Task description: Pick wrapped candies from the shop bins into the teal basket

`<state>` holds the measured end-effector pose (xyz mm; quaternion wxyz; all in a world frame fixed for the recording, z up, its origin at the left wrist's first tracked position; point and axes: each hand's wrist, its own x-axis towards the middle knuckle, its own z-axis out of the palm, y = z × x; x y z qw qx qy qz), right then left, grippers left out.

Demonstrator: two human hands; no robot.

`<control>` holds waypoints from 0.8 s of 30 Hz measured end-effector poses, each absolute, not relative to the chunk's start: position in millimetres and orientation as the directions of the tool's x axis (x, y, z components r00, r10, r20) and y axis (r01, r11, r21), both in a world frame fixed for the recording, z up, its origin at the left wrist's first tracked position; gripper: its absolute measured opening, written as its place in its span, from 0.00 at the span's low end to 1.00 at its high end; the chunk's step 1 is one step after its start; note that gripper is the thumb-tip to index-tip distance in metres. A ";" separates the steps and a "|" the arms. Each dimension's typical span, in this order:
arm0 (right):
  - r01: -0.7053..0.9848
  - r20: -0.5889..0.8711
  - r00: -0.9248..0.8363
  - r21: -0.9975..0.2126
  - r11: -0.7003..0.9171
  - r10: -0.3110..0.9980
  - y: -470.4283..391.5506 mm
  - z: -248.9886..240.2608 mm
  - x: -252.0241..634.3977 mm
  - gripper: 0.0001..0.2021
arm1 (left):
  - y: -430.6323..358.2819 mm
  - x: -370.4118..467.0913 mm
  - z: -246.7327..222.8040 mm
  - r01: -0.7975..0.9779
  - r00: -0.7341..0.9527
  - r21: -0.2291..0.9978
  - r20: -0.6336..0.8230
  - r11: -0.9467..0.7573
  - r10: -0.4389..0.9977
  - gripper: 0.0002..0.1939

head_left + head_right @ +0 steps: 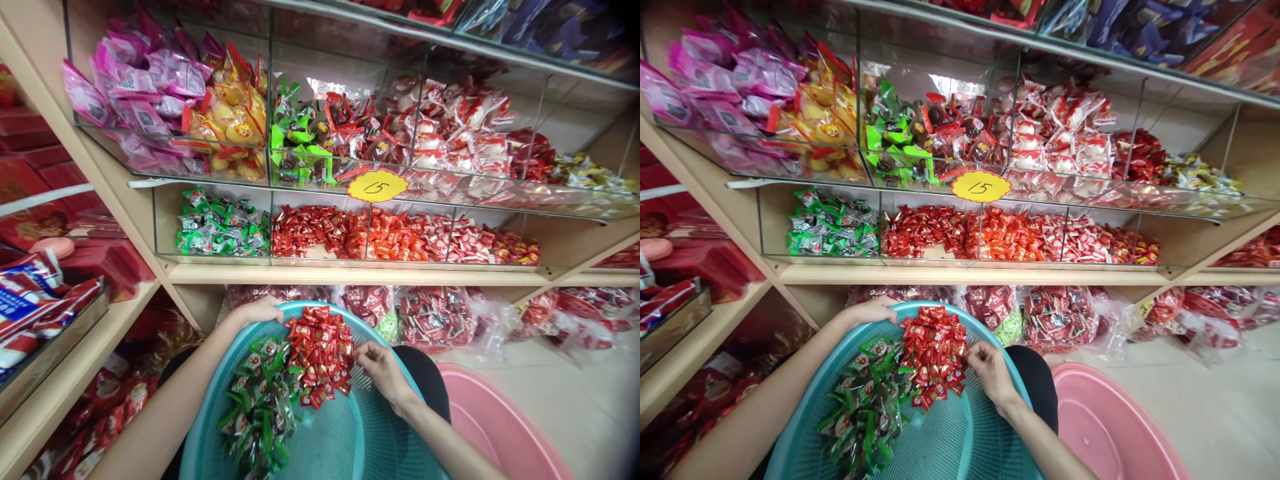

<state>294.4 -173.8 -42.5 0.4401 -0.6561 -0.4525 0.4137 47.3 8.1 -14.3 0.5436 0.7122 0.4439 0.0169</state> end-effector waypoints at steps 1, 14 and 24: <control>0.236 -0.147 0.260 -0.949 -0.210 0.954 -174.1 -42.7 293.5 0.10 | 8.3 47.4 -14.9 0.608 0.606 0.794 -0.461 -0.004 0.649 0.07; 0.283 -0.222 0.299 -0.908 -0.309 0.928 -176.9 -46.1 282.0 0.19 | 9.5 46.8 -15.3 0.626 0.605 0.778 -0.441 -0.054 0.663 0.07; 0.338 -0.193 0.307 -0.893 -0.296 0.932 -182.7 -36.8 285.3 0.19 | 6.0 48.2 -8.8 0.626 0.593 0.780 -0.476 0.000 0.650 0.12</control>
